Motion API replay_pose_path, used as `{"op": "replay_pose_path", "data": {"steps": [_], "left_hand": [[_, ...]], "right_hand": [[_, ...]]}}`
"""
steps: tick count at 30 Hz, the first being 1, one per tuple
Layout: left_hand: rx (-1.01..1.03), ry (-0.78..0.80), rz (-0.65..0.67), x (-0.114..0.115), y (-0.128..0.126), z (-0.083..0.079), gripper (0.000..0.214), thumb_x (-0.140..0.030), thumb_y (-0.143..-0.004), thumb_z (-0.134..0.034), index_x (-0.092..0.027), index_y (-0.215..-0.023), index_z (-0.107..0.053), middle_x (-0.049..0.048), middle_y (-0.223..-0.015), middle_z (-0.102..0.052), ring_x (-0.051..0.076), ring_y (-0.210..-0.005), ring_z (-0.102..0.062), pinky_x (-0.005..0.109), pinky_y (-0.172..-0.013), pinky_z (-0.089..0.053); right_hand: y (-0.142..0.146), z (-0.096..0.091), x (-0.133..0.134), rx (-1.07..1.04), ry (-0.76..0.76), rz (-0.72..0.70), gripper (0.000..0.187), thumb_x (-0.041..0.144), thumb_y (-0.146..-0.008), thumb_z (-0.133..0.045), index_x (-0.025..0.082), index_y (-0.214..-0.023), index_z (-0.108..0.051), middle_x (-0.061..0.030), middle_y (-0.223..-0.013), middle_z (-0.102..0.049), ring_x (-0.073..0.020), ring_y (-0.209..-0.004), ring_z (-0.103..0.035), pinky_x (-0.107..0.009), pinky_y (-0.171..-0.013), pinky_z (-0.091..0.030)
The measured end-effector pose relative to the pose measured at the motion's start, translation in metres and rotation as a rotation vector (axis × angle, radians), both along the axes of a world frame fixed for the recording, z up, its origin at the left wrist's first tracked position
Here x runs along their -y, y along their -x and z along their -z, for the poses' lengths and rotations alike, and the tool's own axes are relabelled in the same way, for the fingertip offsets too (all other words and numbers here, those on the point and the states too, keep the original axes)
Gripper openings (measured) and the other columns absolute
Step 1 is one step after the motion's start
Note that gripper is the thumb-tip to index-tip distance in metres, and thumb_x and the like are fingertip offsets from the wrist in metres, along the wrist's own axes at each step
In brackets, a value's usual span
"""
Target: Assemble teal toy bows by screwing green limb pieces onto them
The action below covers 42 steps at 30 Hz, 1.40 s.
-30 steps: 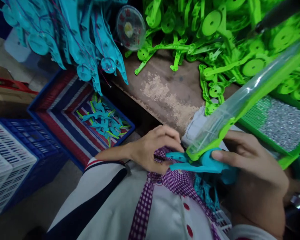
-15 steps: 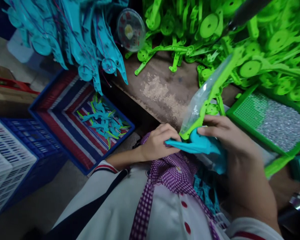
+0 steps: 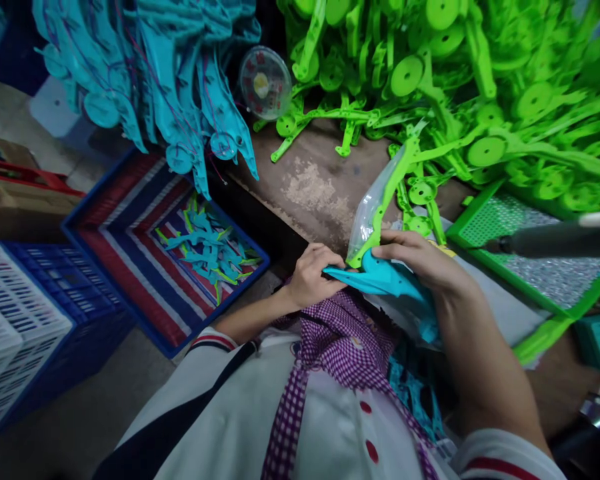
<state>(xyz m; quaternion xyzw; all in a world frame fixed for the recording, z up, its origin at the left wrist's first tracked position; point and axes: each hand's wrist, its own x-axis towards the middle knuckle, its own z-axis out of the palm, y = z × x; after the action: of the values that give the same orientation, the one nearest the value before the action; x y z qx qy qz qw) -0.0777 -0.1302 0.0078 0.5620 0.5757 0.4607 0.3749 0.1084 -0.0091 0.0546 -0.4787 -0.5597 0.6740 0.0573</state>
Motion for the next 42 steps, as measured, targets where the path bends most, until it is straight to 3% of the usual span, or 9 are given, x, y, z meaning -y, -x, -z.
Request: {"op": "replay_pose_path", "data": {"steps": [4, 8, 10, 16, 22, 27, 31, 34, 42], "left_hand": [[0.069, 0.104, 0.069, -0.008, 0.011, 0.008, 0.019, -0.030, -0.083, -0.074, -0.023, -0.096, -0.062, 0.0038, -0.096, -0.068, 0.020, -0.095, -0.064, 0.039, -0.095, -0.050], [0.345, 0.304, 0.359, -0.027, 0.045, 0.009, 0.059, -0.038, -0.077, -0.082, -0.023, -0.128, -0.058, 0.0101, -0.122, -0.066, 0.024, -0.117, -0.062, 0.040, -0.103, -0.048], [0.518, 0.429, 0.367, -0.043, 0.054, 0.008, 0.069, -0.046, -0.077, -0.083, -0.022, -0.135, -0.055, 0.0125, -0.126, -0.065, 0.024, -0.117, -0.063, 0.039, -0.101, -0.049], [0.531, 0.807, 0.537, -0.104, 0.032, 0.008, 0.045, -0.048, -0.072, -0.087, -0.013, -0.095, -0.070, 0.0027, -0.076, -0.065, 0.011, -0.068, -0.058, 0.027, -0.067, -0.047], [0.525, 0.887, 0.538, -0.122, 0.018, 0.007, 0.034, -0.029, -0.059, -0.093, -0.012, -0.076, -0.069, 0.0025, -0.072, -0.066, 0.010, -0.064, -0.058, 0.026, -0.061, -0.043], [0.519, 0.841, 0.456, -0.115, 0.015, 0.008, 0.023, -0.022, -0.064, -0.086, -0.011, -0.077, -0.071, 0.0040, -0.076, -0.070, 0.012, -0.070, -0.062, 0.028, -0.069, -0.049], [0.454, 0.808, 0.390, -0.114, 0.011, 0.009, 0.020, -0.022, -0.064, -0.084, -0.012, -0.073, -0.068, 0.0017, -0.071, -0.066, 0.010, -0.065, -0.058, 0.027, -0.066, -0.046], [0.391, 0.807, 0.373, -0.116, 0.009, 0.014, 0.021, -0.026, -0.066, -0.082, -0.012, -0.072, -0.067, 0.0026, -0.071, -0.065, 0.011, -0.064, -0.057, 0.028, -0.064, -0.044], [0.426, 0.837, 0.404, -0.119, 0.009, 0.019, 0.017, -0.019, -0.069, -0.080, -0.011, -0.076, -0.067, 0.0042, -0.074, -0.067, 0.013, -0.070, -0.060, 0.029, -0.069, -0.047]], "right_hand": [[0.003, 0.016, -0.010, -0.005, -0.026, 0.052, 0.027, 0.045, -0.067, -0.076, 0.023, -0.081, -0.078, -0.0036, -0.086, -0.075, -0.0213, -0.081, -0.067, -0.034, -0.074, -0.055], [0.005, 0.026, -0.019, -0.007, 0.038, 0.054, 0.033, 0.049, -0.067, -0.078, 0.022, -0.086, -0.078, -0.0046, -0.087, -0.075, -0.0227, -0.085, -0.068, -0.038, -0.080, -0.057], [0.005, 0.028, -0.021, -0.042, 0.067, -0.008, 0.034, 0.051, -0.068, -0.079, 0.024, -0.088, -0.076, -0.0053, -0.092, -0.076, -0.0243, -0.090, -0.069, -0.040, -0.087, -0.056], [0.000, 0.042, -0.015, -0.140, -0.093, -0.043, 0.050, 0.065, -0.071, -0.079, 0.027, -0.098, -0.060, -0.0040, -0.092, -0.070, -0.0240, -0.091, -0.066, -0.041, -0.082, -0.057], [-0.015, 0.026, -0.005, 0.095, -0.698, -0.050, 0.043, 0.067, -0.087, -0.062, 0.025, -0.098, -0.059, -0.0092, -0.105, -0.063, -0.0272, -0.103, -0.060, -0.048, -0.094, -0.051], [-0.036, 0.003, 0.034, 0.081, -0.836, 0.148, 0.022, 0.045, -0.097, -0.059, 0.026, -0.103, -0.066, -0.0065, -0.101, -0.068, -0.0223, -0.096, -0.063, -0.039, -0.084, -0.052], [-0.041, 0.016, 0.054, 0.055, -0.830, 0.577, 0.018, 0.042, -0.094, -0.065, 0.024, -0.097, -0.068, -0.0040, -0.096, -0.069, -0.0197, -0.091, -0.064, -0.038, -0.082, -0.052], [-0.032, 0.022, 0.041, 0.037, -0.830, 0.828, 0.021, 0.044, -0.091, -0.067, 0.024, -0.097, -0.067, -0.0025, -0.093, -0.069, -0.0182, -0.087, -0.065, -0.038, -0.083, -0.053], [0.009, -0.005, -0.025, -0.372, -0.947, 1.029, 0.022, 0.043, -0.090, -0.065, 0.025, -0.102, -0.061, -0.0022, -0.100, -0.062, -0.0178, -0.090, -0.066, -0.038, -0.081, -0.056]]}}
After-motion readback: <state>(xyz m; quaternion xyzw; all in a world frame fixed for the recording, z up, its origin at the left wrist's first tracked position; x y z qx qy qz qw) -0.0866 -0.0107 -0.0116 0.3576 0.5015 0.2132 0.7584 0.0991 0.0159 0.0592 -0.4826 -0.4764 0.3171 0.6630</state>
